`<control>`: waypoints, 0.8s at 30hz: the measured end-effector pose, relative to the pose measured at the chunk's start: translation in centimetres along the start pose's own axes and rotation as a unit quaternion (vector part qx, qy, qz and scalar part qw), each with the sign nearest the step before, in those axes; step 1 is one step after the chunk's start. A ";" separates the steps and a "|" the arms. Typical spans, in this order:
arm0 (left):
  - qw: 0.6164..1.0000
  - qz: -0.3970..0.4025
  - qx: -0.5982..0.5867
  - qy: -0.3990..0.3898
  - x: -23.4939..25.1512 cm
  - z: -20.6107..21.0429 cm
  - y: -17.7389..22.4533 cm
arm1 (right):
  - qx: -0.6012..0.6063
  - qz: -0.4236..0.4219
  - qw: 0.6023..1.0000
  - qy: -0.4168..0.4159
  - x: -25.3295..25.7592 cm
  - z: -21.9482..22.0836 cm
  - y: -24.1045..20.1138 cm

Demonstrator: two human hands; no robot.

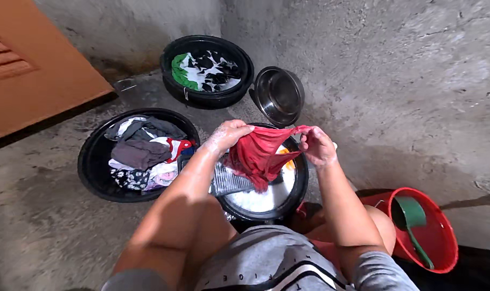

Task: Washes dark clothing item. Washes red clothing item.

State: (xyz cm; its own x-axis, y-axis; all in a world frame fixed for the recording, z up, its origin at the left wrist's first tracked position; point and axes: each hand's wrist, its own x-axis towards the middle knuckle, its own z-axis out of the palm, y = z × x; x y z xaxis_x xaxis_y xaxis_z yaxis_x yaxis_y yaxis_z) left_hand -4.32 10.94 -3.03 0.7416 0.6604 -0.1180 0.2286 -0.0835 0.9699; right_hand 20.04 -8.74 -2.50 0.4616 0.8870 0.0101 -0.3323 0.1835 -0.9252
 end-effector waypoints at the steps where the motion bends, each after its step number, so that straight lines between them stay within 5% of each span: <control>1: 1.000 0.009 0.000 0.005 0.1 0.0 -0.1 | -0.016 0.002 1.000 -0.002 -0.1 0.0 -0.1; 4: 0.999 0.022 -0.032 0.024 0.1 -0.1 -0.2 | -0.168 -0.001 0.985 -0.035 0.1 -0.8 -0.5; 7: 0.993 0.013 -0.110 0.032 -0.3 0.1 0.3 | -0.417 0.040 0.904 -0.088 0.4 -1.3 -0.8; 10: 0.988 0.005 -0.154 0.018 -0.5 0.5 0.6 | -0.488 0.120 0.859 -0.098 0.1 -0.2 -0.5; 15: 0.992 0.043 -0.115 -0.021 -0.7 1.7 0.8 | -0.383 0.178 0.890 -0.172 -1.3 1.6 1.2; 20: 0.961 0.074 0.261 -0.057 -0.6 2.3 0.9 | -0.059 0.131 0.988 -0.048 -1.9 5.7 1.8; 24: 0.963 0.056 0.207 -0.164 -1.7 4.1 1.0 | 0.019 0.138 0.990 -0.009 -3.1 9.1 -0.1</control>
State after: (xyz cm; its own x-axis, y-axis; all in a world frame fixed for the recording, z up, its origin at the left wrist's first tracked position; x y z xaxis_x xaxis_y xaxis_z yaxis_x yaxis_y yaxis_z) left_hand -2.82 6.70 -2.75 0.9197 0.3650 -0.1446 0.3175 -0.4748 0.8208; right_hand 11.13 -7.66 0.98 0.3344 0.9129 -0.2340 -0.4752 -0.0510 -0.8784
